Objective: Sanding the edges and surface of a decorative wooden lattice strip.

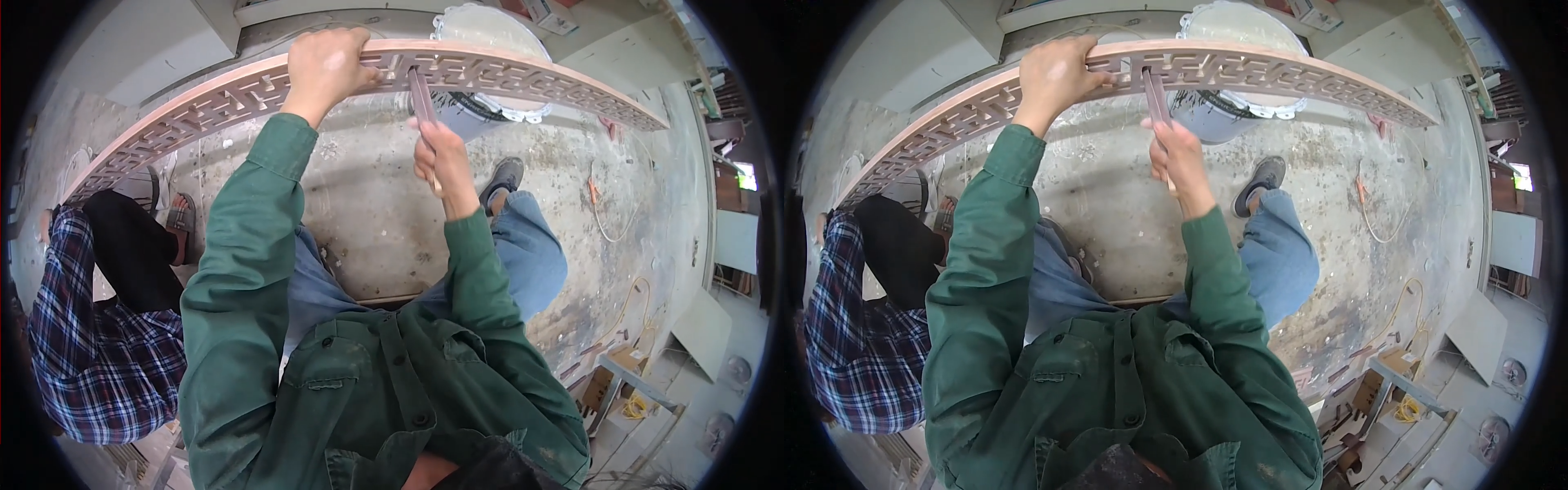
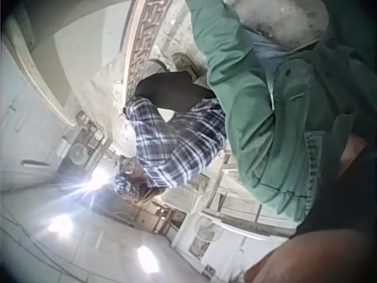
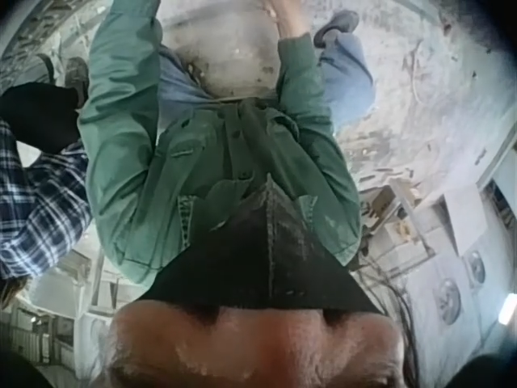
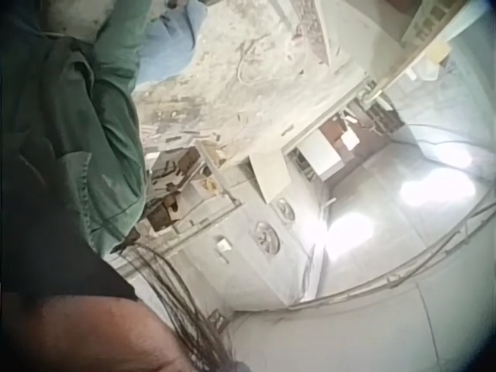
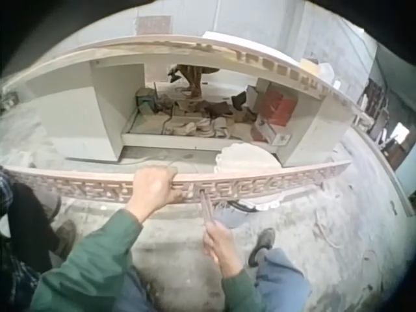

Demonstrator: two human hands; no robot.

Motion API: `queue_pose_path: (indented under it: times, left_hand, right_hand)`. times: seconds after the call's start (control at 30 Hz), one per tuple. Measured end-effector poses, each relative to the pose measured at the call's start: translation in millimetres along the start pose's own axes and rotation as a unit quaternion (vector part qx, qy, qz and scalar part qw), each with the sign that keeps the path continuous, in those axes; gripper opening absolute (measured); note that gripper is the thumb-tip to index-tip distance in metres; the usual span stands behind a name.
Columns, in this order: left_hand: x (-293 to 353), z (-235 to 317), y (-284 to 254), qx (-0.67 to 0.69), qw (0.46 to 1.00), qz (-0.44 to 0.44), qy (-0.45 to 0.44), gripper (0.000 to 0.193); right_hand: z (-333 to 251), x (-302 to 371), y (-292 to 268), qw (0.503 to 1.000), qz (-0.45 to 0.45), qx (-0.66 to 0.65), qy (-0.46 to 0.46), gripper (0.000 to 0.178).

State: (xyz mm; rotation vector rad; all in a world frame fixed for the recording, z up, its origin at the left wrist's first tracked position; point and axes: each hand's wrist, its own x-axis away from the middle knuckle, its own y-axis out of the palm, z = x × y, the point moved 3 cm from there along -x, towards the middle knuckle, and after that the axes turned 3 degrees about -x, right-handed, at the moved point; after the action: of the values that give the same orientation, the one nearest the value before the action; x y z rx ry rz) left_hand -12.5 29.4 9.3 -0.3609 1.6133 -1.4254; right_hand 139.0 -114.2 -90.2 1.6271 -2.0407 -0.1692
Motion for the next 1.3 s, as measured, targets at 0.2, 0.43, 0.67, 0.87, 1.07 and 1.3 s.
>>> queue_pose_path:
  times: [0.2, 0.43, 0.67, 0.87, 1.07, 1.3]
  left_hand:
    - [-2.3, 0.0, -0.2, -0.015, 1.000, -0.004, -0.014, 0.043]
    - [-1.6, -1.7, 0.5, -0.005, 1.000, -0.005, -0.017, 0.043]
    - [-3.8, -4.8, 1.6, -0.020, 1.000, -0.011, -0.013, 0.044]
    - [-3.4, -1.2, 0.9, -0.012, 1.000, 0.001, -0.001, 0.043]
    - [-4.4, -1.2, 2.8, -0.018, 1.000, -0.004, -0.008, 0.042]
    - [-2.1, -2.8, 2.2, -0.025, 1.000, 0.000, -0.003, 0.044]
  right_hand:
    - [-18.3, -53.8, 11.0, 1.000, -0.024, -0.006, -0.006, 0.028]
    - [-4.1, -19.2, -0.5, 1.000, -0.013, -0.021, 0.018, 0.031]
    - [-12.6, -44.7, -1.6, 0.999, -0.016, -0.040, -0.009, 0.031]
    - [-2.4, -1.3, -12.0, 0.999, 0.000, -0.043, 0.003, 0.031]
    - [-20.8, -55.7, 0.0, 0.998, -0.040, -0.040, 0.006, 0.029]
    - [47.7, 56.1, -23.8, 0.985, 0.030, 0.104, 0.137, 0.024]
